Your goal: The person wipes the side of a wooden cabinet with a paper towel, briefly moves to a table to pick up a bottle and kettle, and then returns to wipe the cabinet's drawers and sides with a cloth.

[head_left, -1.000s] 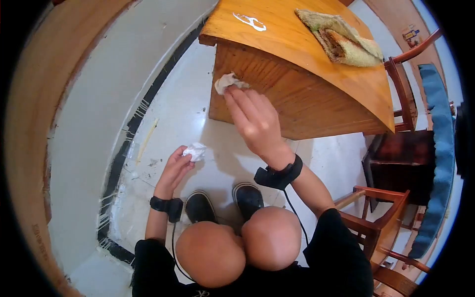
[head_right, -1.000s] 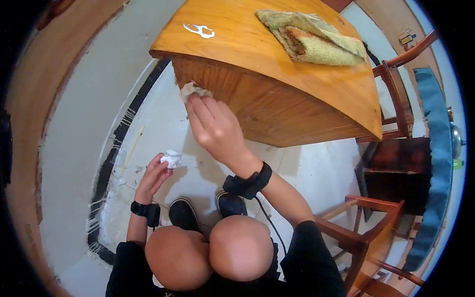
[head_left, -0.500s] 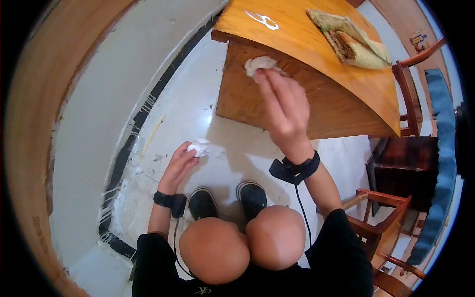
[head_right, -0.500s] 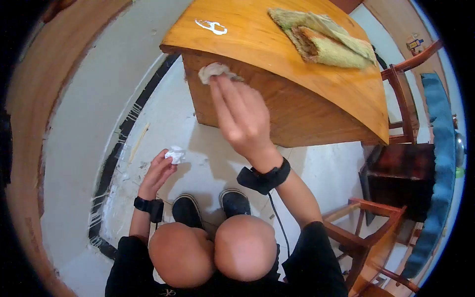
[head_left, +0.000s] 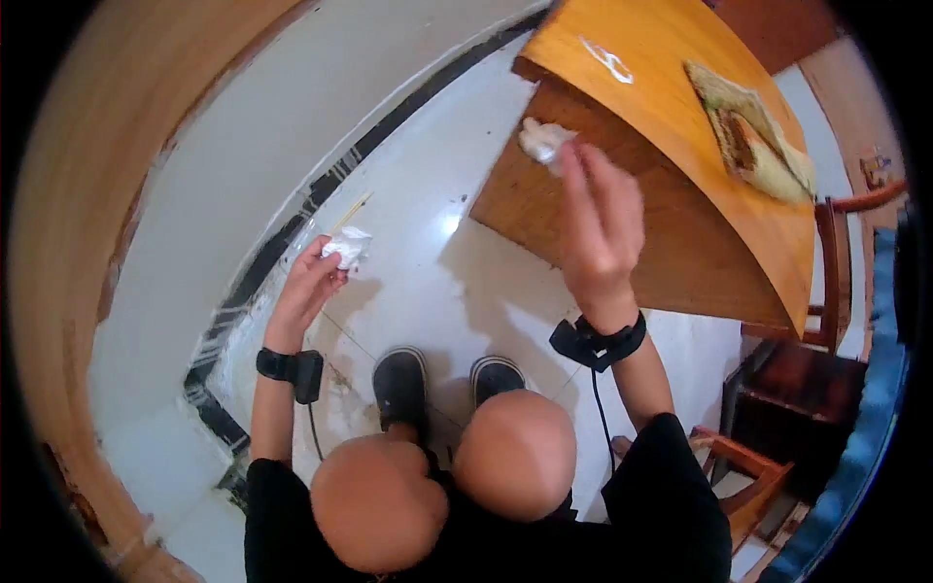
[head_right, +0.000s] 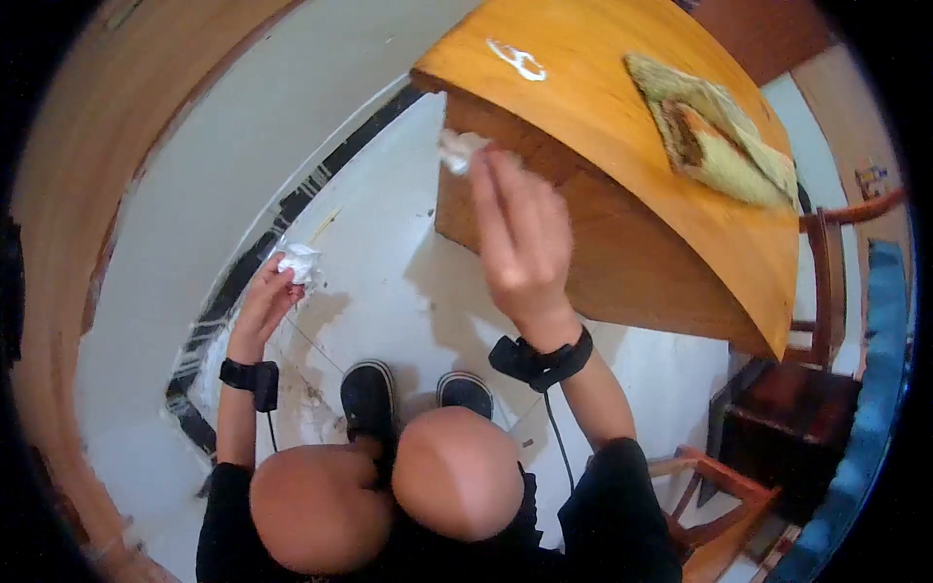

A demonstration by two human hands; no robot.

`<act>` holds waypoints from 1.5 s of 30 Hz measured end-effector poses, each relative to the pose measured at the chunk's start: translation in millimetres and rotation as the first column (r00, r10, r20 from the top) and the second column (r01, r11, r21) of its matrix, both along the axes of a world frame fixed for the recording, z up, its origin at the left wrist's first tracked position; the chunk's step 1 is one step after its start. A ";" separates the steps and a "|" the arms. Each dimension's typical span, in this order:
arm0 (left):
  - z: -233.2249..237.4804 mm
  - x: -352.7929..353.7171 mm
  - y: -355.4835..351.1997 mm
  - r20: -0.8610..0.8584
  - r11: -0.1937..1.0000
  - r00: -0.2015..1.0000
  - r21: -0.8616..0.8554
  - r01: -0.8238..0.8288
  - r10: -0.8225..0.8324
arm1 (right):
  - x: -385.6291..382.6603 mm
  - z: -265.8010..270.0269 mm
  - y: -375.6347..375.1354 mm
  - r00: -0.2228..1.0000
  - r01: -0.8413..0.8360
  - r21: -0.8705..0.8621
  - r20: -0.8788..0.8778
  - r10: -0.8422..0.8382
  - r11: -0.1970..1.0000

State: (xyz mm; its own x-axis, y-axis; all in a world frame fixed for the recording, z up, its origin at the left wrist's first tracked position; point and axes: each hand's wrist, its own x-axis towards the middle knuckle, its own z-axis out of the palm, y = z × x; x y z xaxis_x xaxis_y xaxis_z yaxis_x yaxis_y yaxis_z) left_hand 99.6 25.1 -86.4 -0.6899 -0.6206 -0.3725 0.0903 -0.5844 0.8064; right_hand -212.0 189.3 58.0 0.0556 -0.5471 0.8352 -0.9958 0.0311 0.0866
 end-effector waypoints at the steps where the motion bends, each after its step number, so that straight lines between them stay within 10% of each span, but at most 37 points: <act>1: 9.6 8.2 2.8 0.007 1.000 1.000 0.006 -0.015 0.015 | -0.7 2.8 -3.9 1.000 0.016 -0.022 0.008 -0.016 1.000; 12: 18.7 74.0 15.9 0.024 0.978 0.980 0.053 -0.199 0.198 | 18.6 -46.8 11.4 0.996 -0.066 0.319 0.082 0.042 0.945; 21: -15.9 49.0 16.4 0.078 0.993 0.996 0.107 -0.051 0.043 | 13.9 -0.6 -7.5 0.998 0.053 -0.048 0.030 -0.052 0.997; 29: -44.2 27.3 17.9 0.013 0.976 0.998 0.214 0.050 -0.054 | 47.3 -52.7 -25.0 0.984 0.179 0.376 -0.069 -0.165 0.909; 39: -74.8 22.3 22.4 -0.135 0.958 0.987 0.264 0.116 -0.082 | 18.7 2.5 -25.4 0.945 0.265 0.061 -0.214 -0.246 0.962; 45: -77.3 26.0 27.6 -0.110 0.957 0.993 0.279 0.078 -0.049 | 44.2 -70.7 -16.2 0.974 0.209 0.481 -0.176 -0.140 0.851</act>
